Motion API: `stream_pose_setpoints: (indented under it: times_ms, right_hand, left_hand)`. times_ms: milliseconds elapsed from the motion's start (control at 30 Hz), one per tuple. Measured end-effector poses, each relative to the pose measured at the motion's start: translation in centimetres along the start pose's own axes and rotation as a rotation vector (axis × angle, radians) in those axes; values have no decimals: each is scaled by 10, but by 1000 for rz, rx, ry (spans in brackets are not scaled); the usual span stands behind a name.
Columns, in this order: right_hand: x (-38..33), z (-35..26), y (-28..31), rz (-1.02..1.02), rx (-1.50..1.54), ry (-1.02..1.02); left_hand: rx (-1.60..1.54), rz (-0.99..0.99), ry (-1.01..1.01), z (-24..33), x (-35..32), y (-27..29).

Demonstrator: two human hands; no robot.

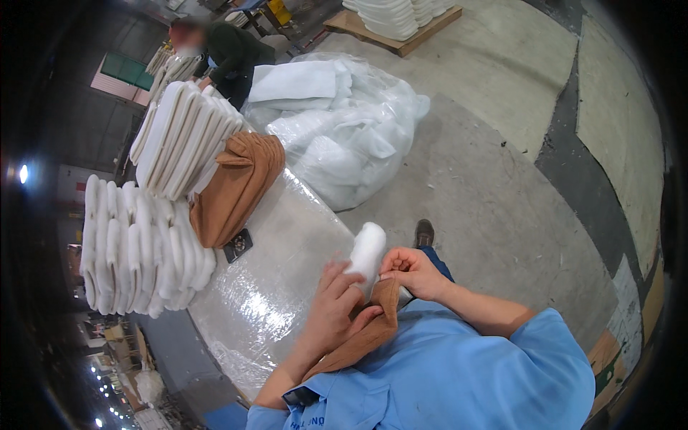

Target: The person repeatedly inserts white foam inserts into brown fabric cushion covers, folds the edges, and stacks the finished cushions. The person handles the foam and covers by hand without using tools.

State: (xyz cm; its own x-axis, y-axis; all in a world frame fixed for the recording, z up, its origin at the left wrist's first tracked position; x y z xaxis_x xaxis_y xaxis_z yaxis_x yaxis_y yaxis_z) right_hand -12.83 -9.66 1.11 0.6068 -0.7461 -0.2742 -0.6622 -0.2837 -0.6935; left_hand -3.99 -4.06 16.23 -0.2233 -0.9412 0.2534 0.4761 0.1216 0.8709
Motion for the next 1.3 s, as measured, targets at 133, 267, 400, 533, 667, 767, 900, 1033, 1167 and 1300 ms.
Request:
stream_pose_setpoints:
  times_ms: [133,267,400,533,667,767,900,1033,1167,1300]
  right_hand:
    - [-12,-21,-13,9,-214,124]
    - [-27,-60,-34,-12,-510,433]
    - [-31,-78,-40,-12,-676,624]
    - [-24,-62,-32,-60,-580,352]
    - [-12,-33,-13,-163,-280,-30]
    - [-15,-24,-16,-297,-313,-66]
    - [-23,21,-13,-482,-431,-238]
    - [-30,33,-19,-485,-350,-256]
    - [-29,38,-29,-496,-229,-217]
    - [-21,41,-17,-426,-459,-72]
  left_hand:
    - [-353,-212,433,-29,-6,-16]
    - [-641,-224,900,-49,-7,-33]
    - [-794,-448,997,-45,-11,-56]
    - [-980,-517,1098,-43,-26,-67]
    - [-1070,-542,1084,-36,-25,-69]
    - [-1006,-553,1076,-37,-22,-68]
    - [-903,-559,923,-32,-7,-63]
    - [-742,-543,763,-31,2,-54]
    - [-567,-598,654,-21,11,-51]
    - [-545,-576,627,-19,14,-53]
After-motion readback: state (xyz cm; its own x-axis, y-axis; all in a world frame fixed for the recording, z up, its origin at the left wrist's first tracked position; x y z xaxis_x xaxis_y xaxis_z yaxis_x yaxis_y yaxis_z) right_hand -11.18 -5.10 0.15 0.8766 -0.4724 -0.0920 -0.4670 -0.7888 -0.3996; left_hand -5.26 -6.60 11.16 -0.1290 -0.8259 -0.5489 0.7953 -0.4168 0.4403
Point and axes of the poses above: each hand's wrist, its own x-axis towards the middle knuckle, its own y-axis out of the back of the hand, z = x × y, the point moved 10 cm from there along x, towards the middle knuckle, and after that the axes turned 15 degrees about z, right-handed, at the moved point
